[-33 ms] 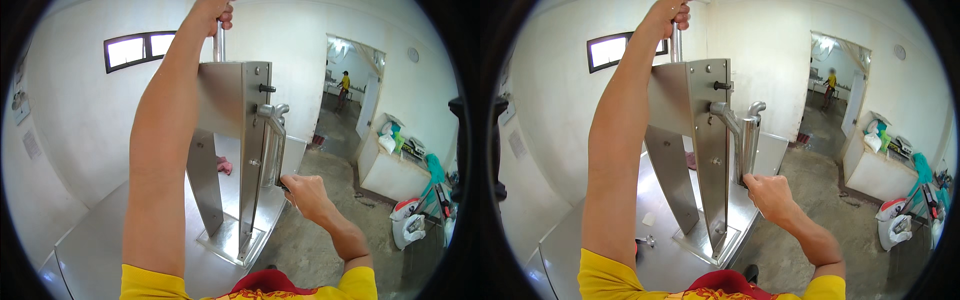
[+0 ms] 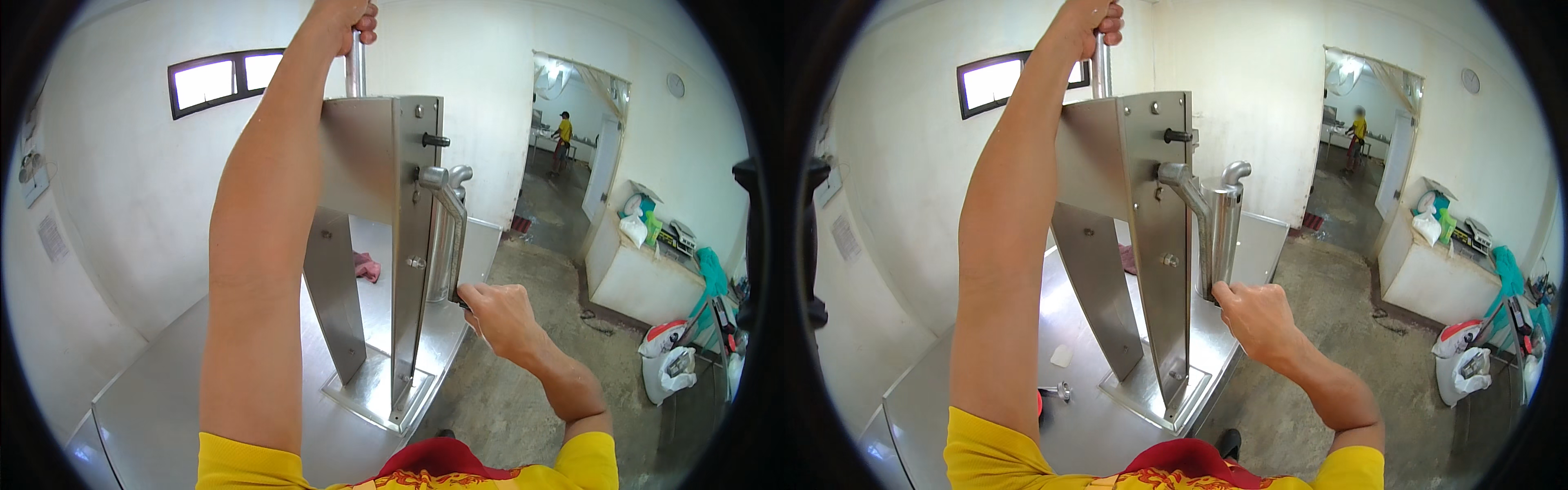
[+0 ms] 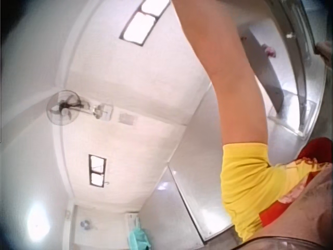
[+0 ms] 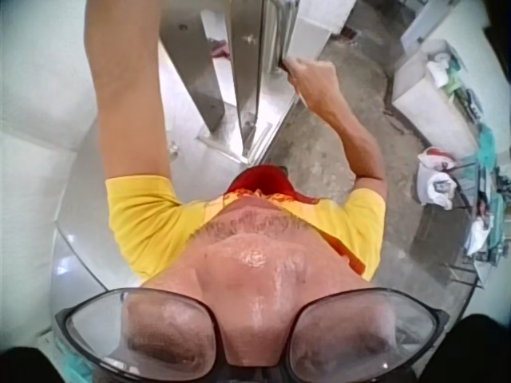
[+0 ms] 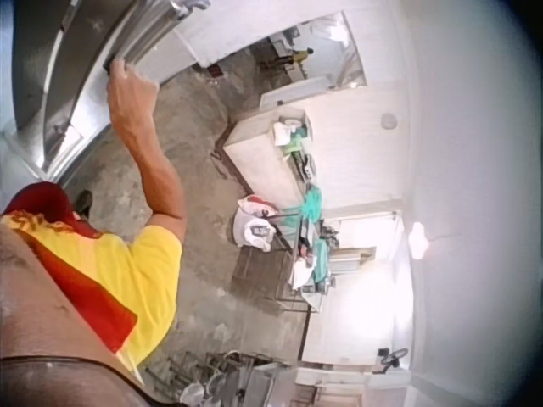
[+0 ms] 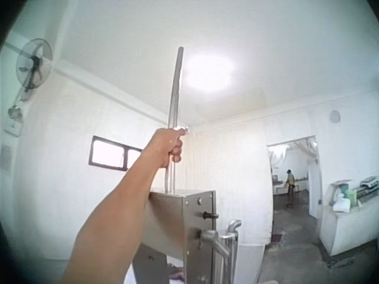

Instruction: The person assembles a stainless steel machine by inserting a threaded rod, tightening bolts with a wrench, and attaching a circular component. The person wipes the surface with a cloth and secures a metal bar with a zip tie.

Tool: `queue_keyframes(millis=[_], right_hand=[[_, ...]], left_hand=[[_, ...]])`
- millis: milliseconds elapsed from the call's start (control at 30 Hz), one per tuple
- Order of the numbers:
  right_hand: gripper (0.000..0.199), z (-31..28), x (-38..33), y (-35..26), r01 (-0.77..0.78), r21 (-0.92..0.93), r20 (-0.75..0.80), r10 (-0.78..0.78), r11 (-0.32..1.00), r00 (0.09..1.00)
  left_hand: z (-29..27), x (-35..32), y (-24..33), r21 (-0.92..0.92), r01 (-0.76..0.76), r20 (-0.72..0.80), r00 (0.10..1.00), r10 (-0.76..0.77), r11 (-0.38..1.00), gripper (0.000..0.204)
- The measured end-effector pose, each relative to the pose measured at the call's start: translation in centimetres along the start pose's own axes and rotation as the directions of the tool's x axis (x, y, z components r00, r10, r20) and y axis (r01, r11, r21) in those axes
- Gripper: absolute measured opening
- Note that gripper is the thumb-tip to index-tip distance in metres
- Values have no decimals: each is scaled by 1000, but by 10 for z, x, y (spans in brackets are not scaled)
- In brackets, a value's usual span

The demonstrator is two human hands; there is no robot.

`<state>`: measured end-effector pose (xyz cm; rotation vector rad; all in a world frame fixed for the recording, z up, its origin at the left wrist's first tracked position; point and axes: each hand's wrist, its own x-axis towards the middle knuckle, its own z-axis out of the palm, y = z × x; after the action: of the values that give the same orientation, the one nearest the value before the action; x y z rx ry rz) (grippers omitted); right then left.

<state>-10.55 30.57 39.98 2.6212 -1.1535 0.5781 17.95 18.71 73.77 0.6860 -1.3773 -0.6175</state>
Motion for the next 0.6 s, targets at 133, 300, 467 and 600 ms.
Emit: queue_keyframes(millis=[133,300,467,600], right_hand=[[19,23,5,7,19,-11,-109,-20,1000,994],[19,47,41,21,-25,11,-136,27,1000,990],[25,28,66,67,-260,-102,-152,243,960,958],[22,-16,115,116,-392,-288,-266,320,874,909]], left_hand=[[17,5,-11,-2,-36,-12,999,36,999,20],[12,-20,3,80,-70,-62,995,75,994,21],[4,-7,-3,0,-79,60,995,79,997,19],[10,-7,-5,80,-90,16,996,89,993,21]])
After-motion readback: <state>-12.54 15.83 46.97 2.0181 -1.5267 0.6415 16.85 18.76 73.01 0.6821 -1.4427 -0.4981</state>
